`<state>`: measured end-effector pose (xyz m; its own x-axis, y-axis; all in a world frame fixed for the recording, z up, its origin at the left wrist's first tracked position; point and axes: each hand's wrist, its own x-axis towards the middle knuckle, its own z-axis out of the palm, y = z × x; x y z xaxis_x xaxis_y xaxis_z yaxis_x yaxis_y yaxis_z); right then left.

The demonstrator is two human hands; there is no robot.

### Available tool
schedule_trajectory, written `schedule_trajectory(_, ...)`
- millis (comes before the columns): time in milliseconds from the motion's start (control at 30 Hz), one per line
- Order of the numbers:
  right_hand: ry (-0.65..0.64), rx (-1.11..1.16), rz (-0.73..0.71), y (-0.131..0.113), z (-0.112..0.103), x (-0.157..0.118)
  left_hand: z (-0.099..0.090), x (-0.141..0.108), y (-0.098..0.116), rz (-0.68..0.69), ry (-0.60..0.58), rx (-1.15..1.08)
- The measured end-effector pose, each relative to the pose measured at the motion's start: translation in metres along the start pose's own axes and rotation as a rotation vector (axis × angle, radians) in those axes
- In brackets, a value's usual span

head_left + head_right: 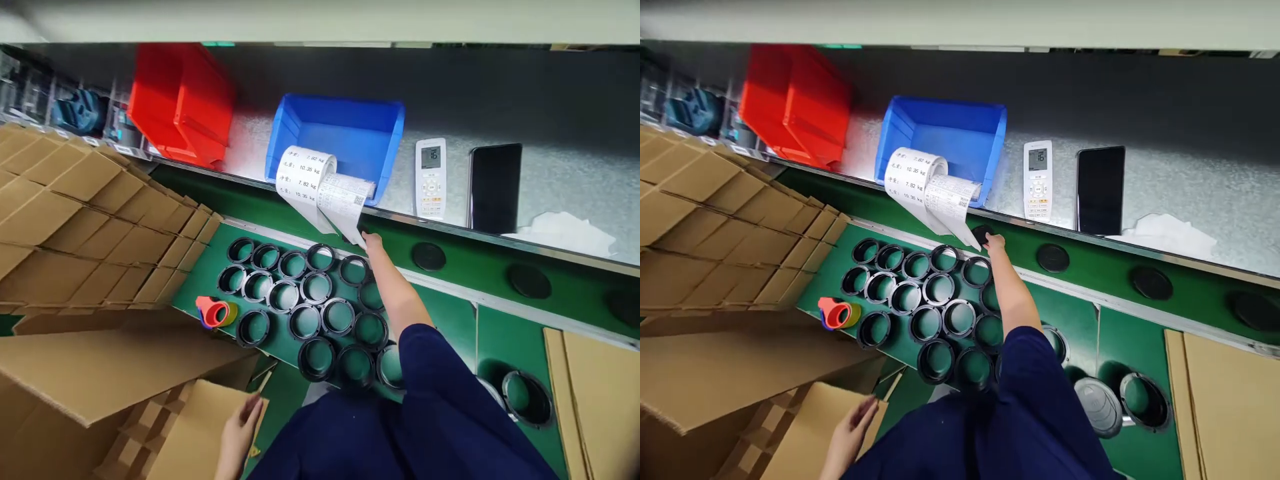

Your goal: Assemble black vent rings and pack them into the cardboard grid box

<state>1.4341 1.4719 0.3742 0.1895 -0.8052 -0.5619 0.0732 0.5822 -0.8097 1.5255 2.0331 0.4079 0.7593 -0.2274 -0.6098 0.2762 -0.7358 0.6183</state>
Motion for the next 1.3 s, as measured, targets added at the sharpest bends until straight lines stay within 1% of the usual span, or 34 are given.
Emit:
schedule_trajectory(67,0.027,0.058,0.007,0.002,-0.012,-0.023,0.020,0.022,0.052,0.060,-0.088,-0.105)
schedule_trajectory(100,0.023,0.086,0.000,0.007,-0.021,-0.041,0.033,0.032,0.078,0.081,-0.150,-0.187)
schedule_trajectory(133,-0.003,0.126,-0.013,0.013,-0.030,-0.063,0.048,0.040,0.103,0.078,-0.264,-0.281)
schedule_trajectory(200,-0.108,0.241,-0.049,0.032,-0.046,-0.115,0.081,0.049,0.150,0.086,-0.448,-0.382)
schedule_trajectory(233,-0.171,0.304,-0.066,0.042,-0.052,-0.144,0.099,0.049,0.170,0.066,-0.606,-0.557)
schedule_trajectory(267,-0.228,0.358,-0.079,0.053,-0.056,-0.173,0.116,0.047,0.186,0.035,-0.815,-0.712)
schedule_trajectory(300,-0.265,0.395,-0.084,0.062,-0.057,-0.200,0.132,0.043,0.200,0.027,-0.912,-0.764)
schedule_trajectory(333,-0.276,0.413,-0.081,0.070,-0.057,-0.226,0.146,0.036,0.210,0.007,-1.007,-0.837)
schedule_trajectory(367,-0.273,0.423,-0.076,0.077,-0.054,-0.248,0.157,0.027,0.217,-0.014,-1.096,-0.910)
schedule_trajectory(400,-0.264,0.429,-0.075,0.083,-0.052,-0.267,0.166,0.018,0.222,-0.030,-1.148,-0.967)
schedule_trajectory(467,-0.248,0.406,-0.086,0.089,-0.048,-0.294,0.175,-0.002,0.226,-0.063,-1.205,-1.077)
schedule_trajectory(533,-0.256,0.296,-0.113,0.092,-0.054,-0.310,0.177,-0.020,0.224,-0.086,-1.185,-1.129)
schedule_trajectory(600,-0.253,0.102,-0.156,0.090,-0.072,-0.317,0.176,-0.037,0.219,-0.106,-1.162,-1.139)
schedule_trajectory(633,-0.224,-0.006,-0.196,0.087,-0.085,-0.320,0.175,-0.045,0.216,-0.113,-1.163,-1.133)
schedule_trajectory(700,-0.102,-0.204,-0.346,0.079,-0.117,-0.324,0.176,-0.062,0.209,-0.124,-1.185,-1.111)
schedule_trajectory(767,0.003,-0.387,-0.584,0.069,-0.148,-0.328,0.181,-0.081,0.201,-0.139,-1.211,-1.083)
schedule_trajectory(800,0.015,-0.480,-0.709,0.064,-0.162,-0.331,0.184,-0.091,0.196,-0.145,-1.214,-1.070)
schedule_trajectory(867,-0.047,-0.663,-0.903,0.056,-0.183,-0.335,0.192,-0.110,0.187,-0.152,-1.203,-1.048)
schedule_trajectory(933,-0.125,-0.812,-0.995,0.052,-0.196,-0.335,0.199,-0.127,0.179,-0.158,-1.194,-1.027)
schedule_trajectory(1033,-0.139,-0.928,-1.030,0.052,-0.208,-0.330,0.208,-0.145,0.170,-0.173,-1.210,-0.978)
schedule_trajectory(1133,-0.171,-0.929,-1.015,0.052,-0.216,-0.322,0.214,-0.156,0.168,-0.175,-1.228,-0.925)
schedule_trajectory(1200,-0.239,-0.891,-0.973,0.049,-0.222,-0.318,0.218,-0.160,0.169,-0.166,-1.228,-0.913)
schedule_trajectory(1300,-0.317,-0.771,-0.860,0.040,-0.228,-0.314,0.223,-0.166,0.174,-0.177,-1.226,-0.914)
